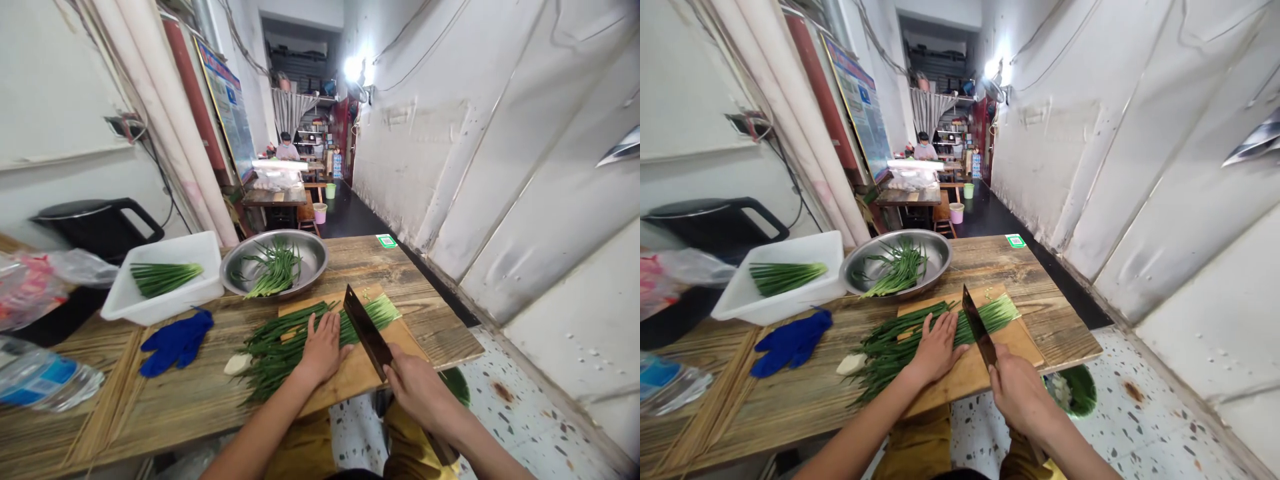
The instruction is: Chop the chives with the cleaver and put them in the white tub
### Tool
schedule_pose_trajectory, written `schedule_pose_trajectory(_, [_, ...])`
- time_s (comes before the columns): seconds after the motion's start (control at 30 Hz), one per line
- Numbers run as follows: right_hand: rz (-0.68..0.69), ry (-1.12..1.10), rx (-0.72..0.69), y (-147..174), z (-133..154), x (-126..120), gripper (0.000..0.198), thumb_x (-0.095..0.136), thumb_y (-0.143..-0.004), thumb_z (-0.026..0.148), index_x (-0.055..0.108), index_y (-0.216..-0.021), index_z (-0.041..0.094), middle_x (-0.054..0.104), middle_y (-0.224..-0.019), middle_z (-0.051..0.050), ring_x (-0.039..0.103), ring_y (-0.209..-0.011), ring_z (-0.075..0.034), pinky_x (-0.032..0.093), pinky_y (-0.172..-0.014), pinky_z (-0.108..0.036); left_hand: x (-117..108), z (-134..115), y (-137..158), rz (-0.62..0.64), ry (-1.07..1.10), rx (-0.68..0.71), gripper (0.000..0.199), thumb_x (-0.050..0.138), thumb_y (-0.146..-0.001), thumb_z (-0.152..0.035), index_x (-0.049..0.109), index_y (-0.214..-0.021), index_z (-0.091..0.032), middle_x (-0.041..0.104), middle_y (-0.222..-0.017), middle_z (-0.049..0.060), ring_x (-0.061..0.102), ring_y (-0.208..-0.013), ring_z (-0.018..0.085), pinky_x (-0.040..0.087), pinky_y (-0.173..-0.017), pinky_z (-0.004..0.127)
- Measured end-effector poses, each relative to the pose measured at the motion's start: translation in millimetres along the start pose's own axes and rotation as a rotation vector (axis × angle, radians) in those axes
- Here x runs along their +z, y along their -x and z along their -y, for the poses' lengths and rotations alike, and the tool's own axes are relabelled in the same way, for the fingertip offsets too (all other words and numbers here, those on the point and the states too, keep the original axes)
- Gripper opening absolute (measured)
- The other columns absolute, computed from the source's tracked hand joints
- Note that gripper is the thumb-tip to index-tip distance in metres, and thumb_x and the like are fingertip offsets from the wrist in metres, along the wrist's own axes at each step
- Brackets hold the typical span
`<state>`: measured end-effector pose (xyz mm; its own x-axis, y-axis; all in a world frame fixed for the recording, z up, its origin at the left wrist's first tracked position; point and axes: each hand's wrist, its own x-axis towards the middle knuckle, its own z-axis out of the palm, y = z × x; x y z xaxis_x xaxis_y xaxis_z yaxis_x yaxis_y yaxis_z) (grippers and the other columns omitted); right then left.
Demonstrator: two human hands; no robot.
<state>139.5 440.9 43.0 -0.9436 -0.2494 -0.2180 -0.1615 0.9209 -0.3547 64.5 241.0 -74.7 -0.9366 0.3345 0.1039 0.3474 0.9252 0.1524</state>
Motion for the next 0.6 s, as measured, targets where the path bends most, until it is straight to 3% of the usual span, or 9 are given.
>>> schedule_pose_trajectory(0.33, [0.014, 0.058, 0.003, -3.7, 8.6, -5.9, 0.031, 0.035, -0.095, 0.018, 0.051, -0.120, 0.010, 0.071, -0.094, -0.015, 0.067, -0.089, -0.027, 0.040, -0.073, -0.033, -0.9, -0.3, 1.1, -0.002, 0.045, -0.015, 0.076, 0.026, -0.097, -0.057, 0.034, -0.148, -0.001, 0.039, -0.153, 0.019, 0.025, -0.146, 0.030, 0.004, -0.121, 0.056])
schedule_pose_trajectory(0.6, [-0.093, 0.042, 0.013, -1.8, -3.9, -8.9, 0.031, 0.032, -0.097, 0.023, 0.051, -0.118, 0.011, 0.070, -0.092, -0.015, 0.068, -0.089, -0.029, 0.039, -0.072, -0.033, -0.3, -0.8, 1.2, 0.005, 0.058, -0.039, 0.077, 0.032, -0.095, -0.056, 0.032, -0.149, -0.002, 0.038, -0.154, 0.018, 0.026, -0.145, 0.031, 0.008, -0.121, 0.056])
